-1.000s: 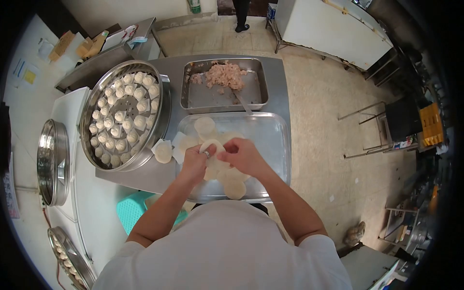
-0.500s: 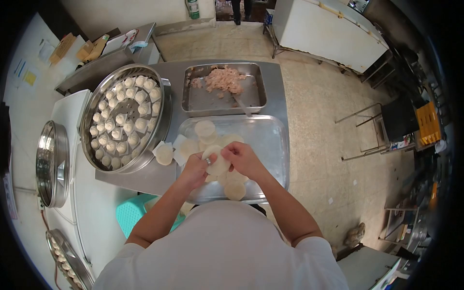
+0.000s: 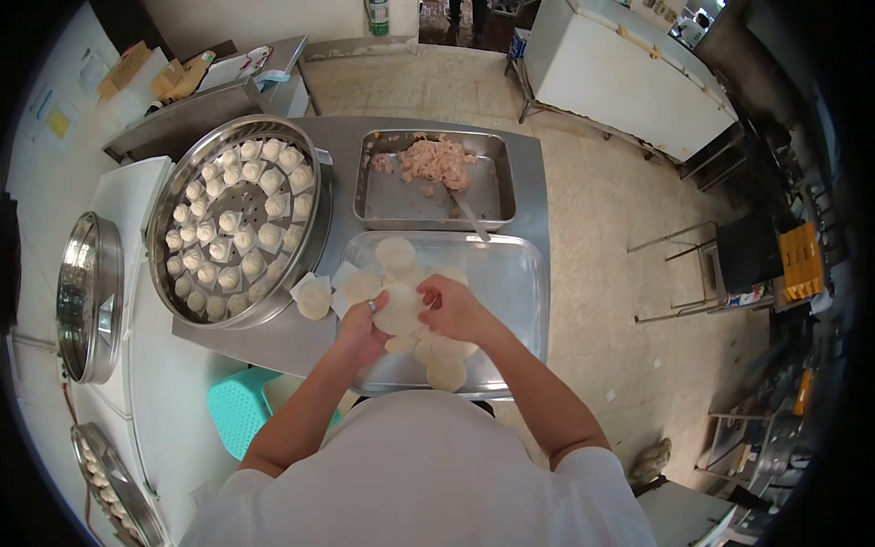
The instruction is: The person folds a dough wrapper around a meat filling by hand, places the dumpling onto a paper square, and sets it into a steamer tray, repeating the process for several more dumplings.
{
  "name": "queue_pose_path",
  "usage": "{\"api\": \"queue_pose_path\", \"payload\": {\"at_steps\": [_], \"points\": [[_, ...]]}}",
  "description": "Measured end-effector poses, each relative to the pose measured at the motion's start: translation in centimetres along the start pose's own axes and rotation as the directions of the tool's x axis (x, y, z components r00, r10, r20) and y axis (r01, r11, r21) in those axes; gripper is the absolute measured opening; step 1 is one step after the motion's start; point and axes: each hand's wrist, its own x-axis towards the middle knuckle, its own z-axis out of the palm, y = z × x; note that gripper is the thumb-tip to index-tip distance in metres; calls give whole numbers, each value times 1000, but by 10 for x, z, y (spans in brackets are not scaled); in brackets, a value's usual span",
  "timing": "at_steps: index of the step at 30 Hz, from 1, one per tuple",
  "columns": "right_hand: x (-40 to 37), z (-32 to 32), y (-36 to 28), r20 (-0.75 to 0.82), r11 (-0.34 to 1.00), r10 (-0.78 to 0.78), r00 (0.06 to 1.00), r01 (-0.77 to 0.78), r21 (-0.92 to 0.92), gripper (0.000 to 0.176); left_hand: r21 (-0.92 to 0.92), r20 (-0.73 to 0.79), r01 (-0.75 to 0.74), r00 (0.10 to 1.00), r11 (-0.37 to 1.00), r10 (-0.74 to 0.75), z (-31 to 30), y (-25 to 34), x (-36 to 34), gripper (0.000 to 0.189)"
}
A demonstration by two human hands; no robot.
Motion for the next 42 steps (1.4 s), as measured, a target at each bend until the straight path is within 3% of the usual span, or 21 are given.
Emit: {"api": "queue_pose_path", "payload": {"at_steps": [2,3,5,8,11,14,17,20,23,26,29,32,36,39,42], "points": [[16,-24,4,-109,976,-137,985,115,-185,33,-62,-51,-6,999,998,3,-2,5,-1,41],[30,-40,1,-178,951,-188,966,134,-280,33,3,-55,-26,998,1000,26,-3,7,-3,40],[53,-68,-27,-346,879,-231,909,43,-474,33,134,-60,-66,995,989,74,-5,10,-7,36],[90,-95,-11,-244,594,-282,928,-31,-804,31,304,-72,-116,987,946,144,-13,9,-2,31],[124,-110,23,43,430,117,992,-12,-903,30,392,-104,-113,981,913,166,-23,7,6,29],[127,-103,11,-35,362,86,996,-64,-930,30,256,-74,-107,989,961,130,-26,8,7,31],[138,-113,-8,-123,360,160,979,-174,-916,19,117,-118,-16,993,993,30,-19,13,11,30],[154,-134,9,-167,307,7,986,-161,-938,16,204,-103,51,994,978,-30,-32,6,26,33],[144,-149,-22,-208,223,31,978,-209,-952,16,203,-71,78,995,976,-65,-24,8,31,36],[133,-163,-41,-211,186,101,972,-227,-956,19,180,-47,171,985,969,-166,-41,0,47,38],[127,-161,-14,-161,177,90,983,-175,-969,22,98,-9,249,968,963,-249,-37,7,51,39],[116,-146,-16,-24,297,118,993,-58,-953,24,-34,33,309,951,950,-308,4,43,44,39],[119,-156,-47,-144,261,198,969,-194,-946,25,-54,131,367,924,929,-358,-2,46,63,40],[137,-167,-55,-246,57,440,864,-300,-952,27,-69,193,361,920,930,-342,-1,48,73,42],[137,-161,-49,-226,207,382,896,-321,-924,22,-84,194,367,918,926,-346,3,52,80,44]]}}
